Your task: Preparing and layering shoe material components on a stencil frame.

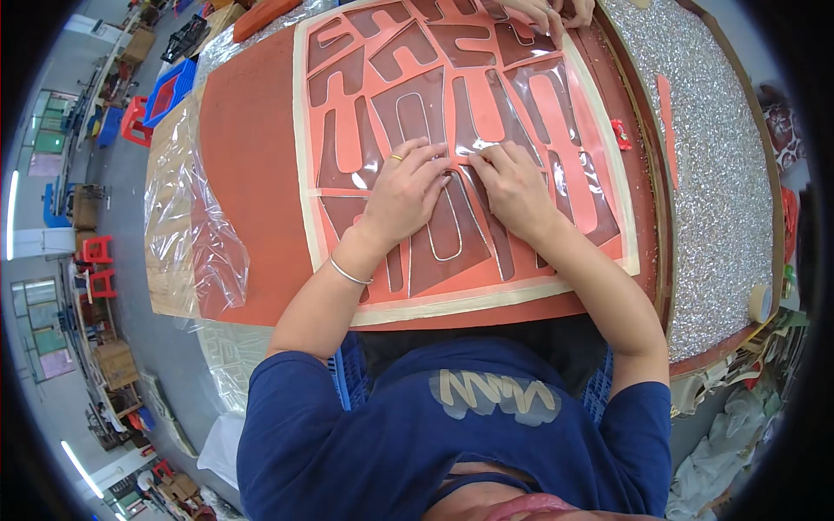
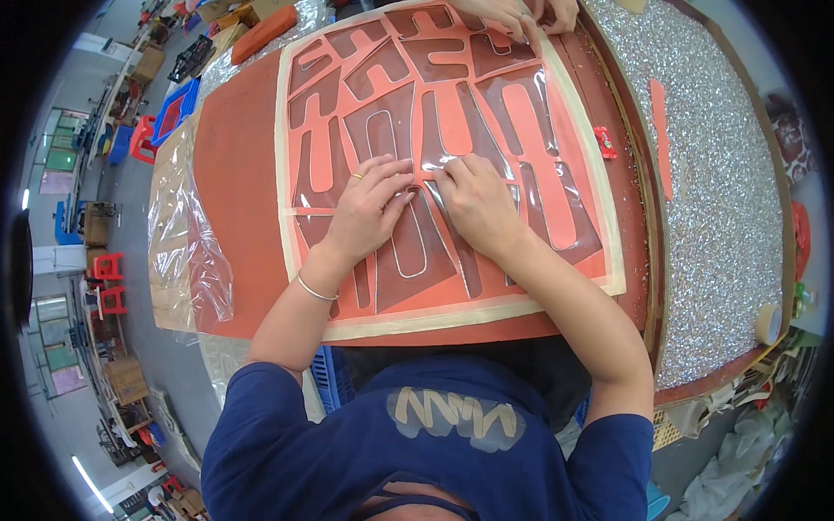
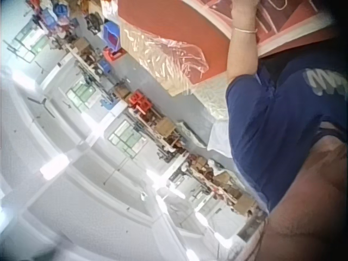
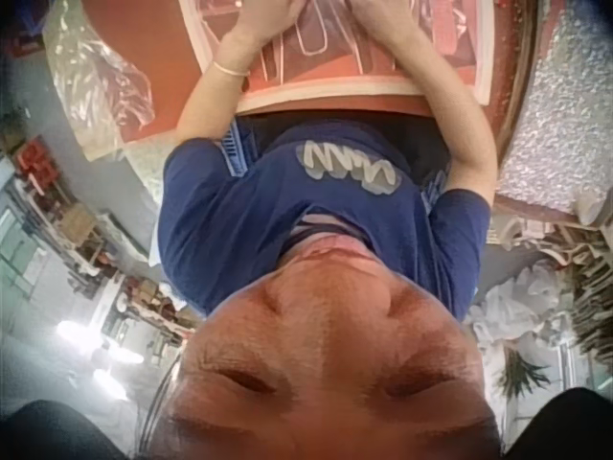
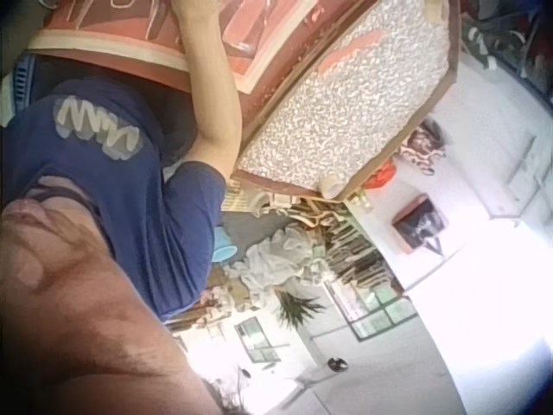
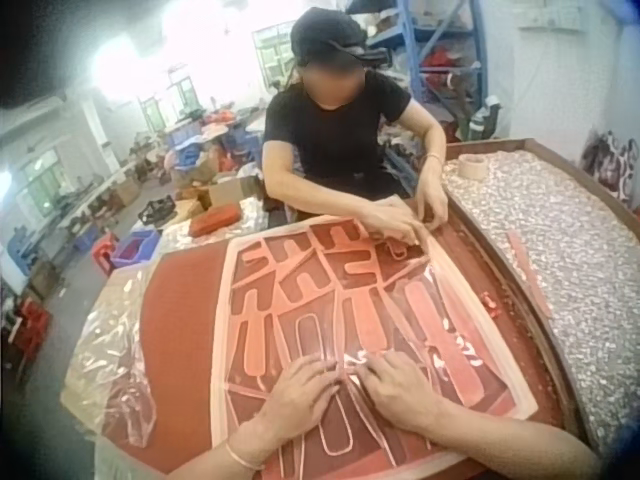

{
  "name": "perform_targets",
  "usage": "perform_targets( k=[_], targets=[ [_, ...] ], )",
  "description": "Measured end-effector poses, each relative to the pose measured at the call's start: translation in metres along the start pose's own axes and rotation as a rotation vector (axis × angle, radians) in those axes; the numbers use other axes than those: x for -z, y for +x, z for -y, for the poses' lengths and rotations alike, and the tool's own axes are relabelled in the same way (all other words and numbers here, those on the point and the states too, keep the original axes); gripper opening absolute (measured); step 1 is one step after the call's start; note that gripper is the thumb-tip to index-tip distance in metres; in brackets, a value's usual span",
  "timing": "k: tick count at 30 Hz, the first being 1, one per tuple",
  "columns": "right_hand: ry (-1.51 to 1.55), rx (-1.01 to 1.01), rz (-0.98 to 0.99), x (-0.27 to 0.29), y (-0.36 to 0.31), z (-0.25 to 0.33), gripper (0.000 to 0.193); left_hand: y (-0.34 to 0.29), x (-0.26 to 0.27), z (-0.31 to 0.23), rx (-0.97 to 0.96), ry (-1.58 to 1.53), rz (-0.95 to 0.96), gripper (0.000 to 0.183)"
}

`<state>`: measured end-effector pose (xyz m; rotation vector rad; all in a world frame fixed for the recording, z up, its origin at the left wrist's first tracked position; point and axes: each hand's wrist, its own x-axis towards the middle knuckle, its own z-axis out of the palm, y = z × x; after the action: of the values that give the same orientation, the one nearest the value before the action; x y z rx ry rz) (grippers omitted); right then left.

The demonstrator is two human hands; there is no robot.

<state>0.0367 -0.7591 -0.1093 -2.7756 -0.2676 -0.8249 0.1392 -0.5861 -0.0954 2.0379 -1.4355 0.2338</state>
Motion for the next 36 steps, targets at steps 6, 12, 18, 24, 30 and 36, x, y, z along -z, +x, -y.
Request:
perform_targets(
  k=[6,12,18,24,30,36],
  targets=[
    [0.011,-0.045,-0.021,-0.004,0.0,0.0,0.02,-0.006,-0.006,0.005,0.009,-0.029,-0.048,0.022],
    [0.02,-0.104,0.056,0.003,0.003,0.005,0.028,-0.006,-0.008,0.007,0.025,-0.046,-0.073,0.02],
    [-0.117,0.02,0.084,0.004,0.015,0.003,0.018,-0.003,-0.009,0.004,0.078,-0.03,-0.11,0.018],
    [-0.134,0.104,0.045,-0.002,0.021,0.0,0.015,-0.001,-0.012,0.011,0.071,-0.013,-0.116,0.019],
    [-0.099,0.101,0.089,-0.008,0.021,-0.005,0.014,-0.002,-0.018,0.015,0.051,0.008,-0.128,0.013],
    [-0.08,0.05,0.053,-0.006,0.026,-0.001,0.015,-0.003,-0.019,0.009,0.153,0.15,-0.126,0.012]
  ],
)
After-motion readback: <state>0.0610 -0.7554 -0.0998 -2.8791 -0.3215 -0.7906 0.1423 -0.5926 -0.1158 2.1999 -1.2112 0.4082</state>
